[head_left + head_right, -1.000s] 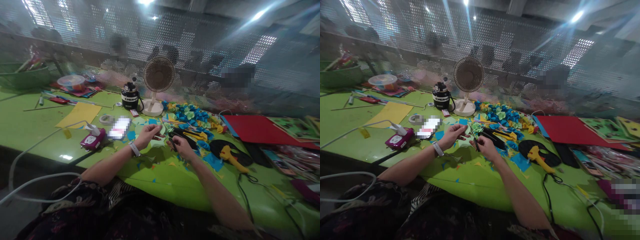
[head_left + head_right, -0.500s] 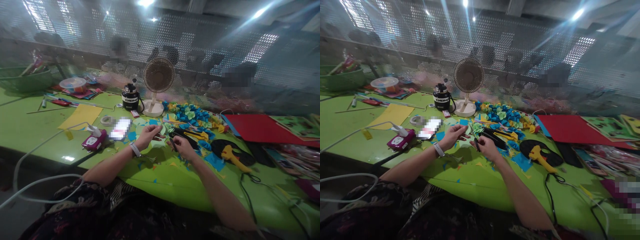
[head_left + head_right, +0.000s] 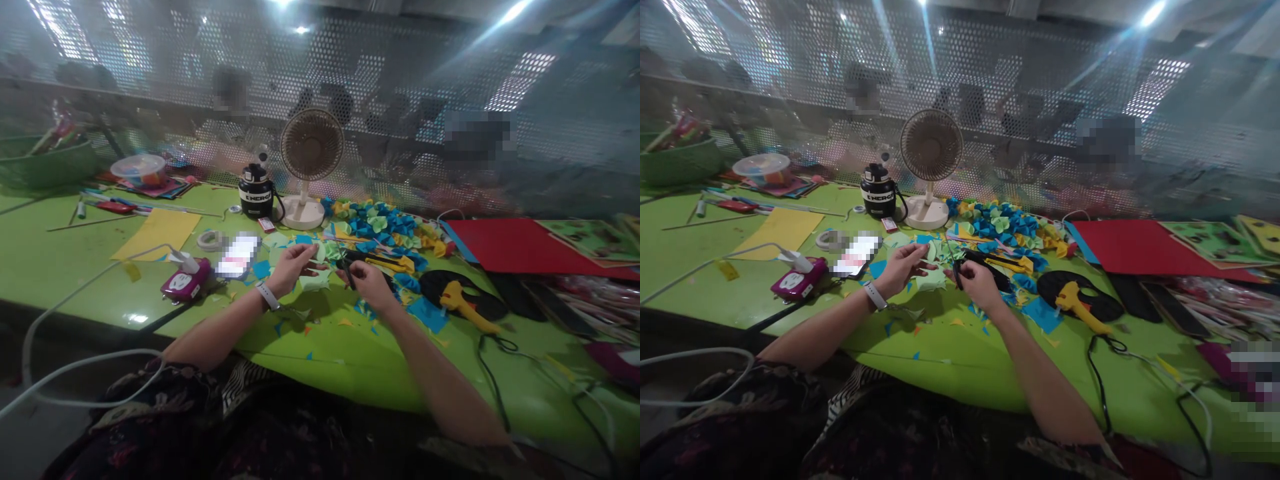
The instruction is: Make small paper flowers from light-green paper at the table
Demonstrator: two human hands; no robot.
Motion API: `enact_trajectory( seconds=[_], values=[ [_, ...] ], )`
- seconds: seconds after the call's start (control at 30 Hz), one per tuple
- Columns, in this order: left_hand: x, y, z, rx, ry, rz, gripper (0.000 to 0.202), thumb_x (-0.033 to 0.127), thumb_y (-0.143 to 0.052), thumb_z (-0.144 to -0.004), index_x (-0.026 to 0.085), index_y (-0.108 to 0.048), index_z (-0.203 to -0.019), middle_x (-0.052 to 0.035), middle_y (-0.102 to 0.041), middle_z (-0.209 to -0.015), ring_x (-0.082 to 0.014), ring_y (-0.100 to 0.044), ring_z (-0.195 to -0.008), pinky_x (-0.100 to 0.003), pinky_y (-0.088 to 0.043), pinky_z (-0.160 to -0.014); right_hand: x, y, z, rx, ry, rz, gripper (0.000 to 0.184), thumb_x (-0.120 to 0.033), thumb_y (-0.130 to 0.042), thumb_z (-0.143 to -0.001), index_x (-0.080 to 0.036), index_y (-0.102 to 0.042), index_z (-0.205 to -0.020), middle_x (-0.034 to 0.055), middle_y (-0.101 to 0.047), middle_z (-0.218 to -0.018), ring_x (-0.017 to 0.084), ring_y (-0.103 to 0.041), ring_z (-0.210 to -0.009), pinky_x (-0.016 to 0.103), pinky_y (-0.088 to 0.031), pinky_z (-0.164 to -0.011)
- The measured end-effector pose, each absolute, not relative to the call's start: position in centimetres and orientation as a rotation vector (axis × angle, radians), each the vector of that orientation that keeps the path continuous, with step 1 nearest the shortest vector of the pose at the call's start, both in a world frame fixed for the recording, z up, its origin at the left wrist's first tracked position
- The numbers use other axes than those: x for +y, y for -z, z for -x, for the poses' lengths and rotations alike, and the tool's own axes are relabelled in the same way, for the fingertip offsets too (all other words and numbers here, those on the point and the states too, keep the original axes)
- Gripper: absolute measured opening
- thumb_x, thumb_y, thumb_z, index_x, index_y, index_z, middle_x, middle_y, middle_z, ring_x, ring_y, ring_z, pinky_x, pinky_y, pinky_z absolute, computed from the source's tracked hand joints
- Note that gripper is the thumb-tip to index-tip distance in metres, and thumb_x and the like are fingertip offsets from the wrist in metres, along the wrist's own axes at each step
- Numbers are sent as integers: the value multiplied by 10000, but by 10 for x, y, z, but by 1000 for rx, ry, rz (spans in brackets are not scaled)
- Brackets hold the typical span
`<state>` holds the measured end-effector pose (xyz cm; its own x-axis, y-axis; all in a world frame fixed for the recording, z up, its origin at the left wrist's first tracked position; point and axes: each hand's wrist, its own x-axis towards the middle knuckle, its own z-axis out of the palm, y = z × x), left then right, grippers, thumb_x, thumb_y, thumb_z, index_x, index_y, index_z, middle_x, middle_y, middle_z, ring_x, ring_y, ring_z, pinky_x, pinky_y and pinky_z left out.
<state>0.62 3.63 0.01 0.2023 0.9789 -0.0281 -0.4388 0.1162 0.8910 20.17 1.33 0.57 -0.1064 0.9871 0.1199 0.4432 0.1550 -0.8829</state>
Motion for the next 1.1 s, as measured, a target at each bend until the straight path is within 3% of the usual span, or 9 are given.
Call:
enact_trajectory(
  seconds=[0.17,0.3,0.4,0.53,0.67,0.87,1.0,1.1],
  values=[
    [42,1,-5,780,-1212,-724,362,453,-733,-804,151,-547,-731,6,-614,-618,-202,-753,-754,-205,-548,-578,22,1,-212,-1700,-776,1498,549,-710,-717,-611,-207,-497,-599,-15,-492,-578,121,-375,-553,272,-302,-518],
    [44,2,-2,706,-1221,-723,210,322,-677,-852,116,-647,-875,-93,-748,-873,-174,-744,-834,-243,-576,-738,29,7,-221,-1785,-690,1607,510,-680,-720,-632,-208,-526,-611,-8,-521,-574,133,-397,-555,278,-303,-526],
    [44,3,-1,666,-1269,-742,163,244,-715,-794,129,-653,-891,-89,-757,-946,-174,-734,-897,-263,-567,-805,31,10,-223,-1875,-603,1661,408,-568,-731,-676,-207,-546,-633,8,-578,-630,147,-450,-583,282,-321,-559],
    [42,5,-2,665,-1287,-800,311,150,-796,-672,164,-695,-965,0,-730,-794,-111,-702,-799,-186,-526,-688,28,10,-219,-1998,-449,1793,200,-382,-721,-711,-207,-627,-733,35,-662,-780,178,-551,-683,280,-350,-624],
    [40,5,-5,714,-1271,-851,447,226,-863,-613,185,-718,-1034,54,-618,-594,-100,-654,-707,-176,-465,-599,25,7,-215,-2124,-275,1885,179,-367,-677,-752,-203,-698,-821,77,-676,-958,197,-608,-803,270,-371,-655],
    [38,9,-7,725,-1240,-873,429,287,-903,-557,168,-708,-920,-10,-714,-832,-90,-622,-710,-199,-460,-618,26,8,-215,-2233,-340,2033,193,-383,-660,-776,-208,-723,-827,72,-723,-867,238,-650,-835,283,-356,-614],
    [39,11,-8,741,-1262,-862,418,314,-918,-554,160,-571,-731,47,-592,-644,-62,-561,-611,-189,-416,-564,28,11,-217,-2219,-361,2058,213,-394,-682,-753,-199,-730,-824,85,-738,-883,248,-661,-832,284,-363,-610],
    [39,11,-9,741,-1280,-835,490,329,-923,-535,172,-485,-687,63,-561,-637,-54,-555,-611,-180,-406,-560,29,10,-219,-2197,-393,2049,265,-448,-696,-732,-201,-725,-824,82,-735,-890,248,-658,-827,283,-368,-615]
  ],
)
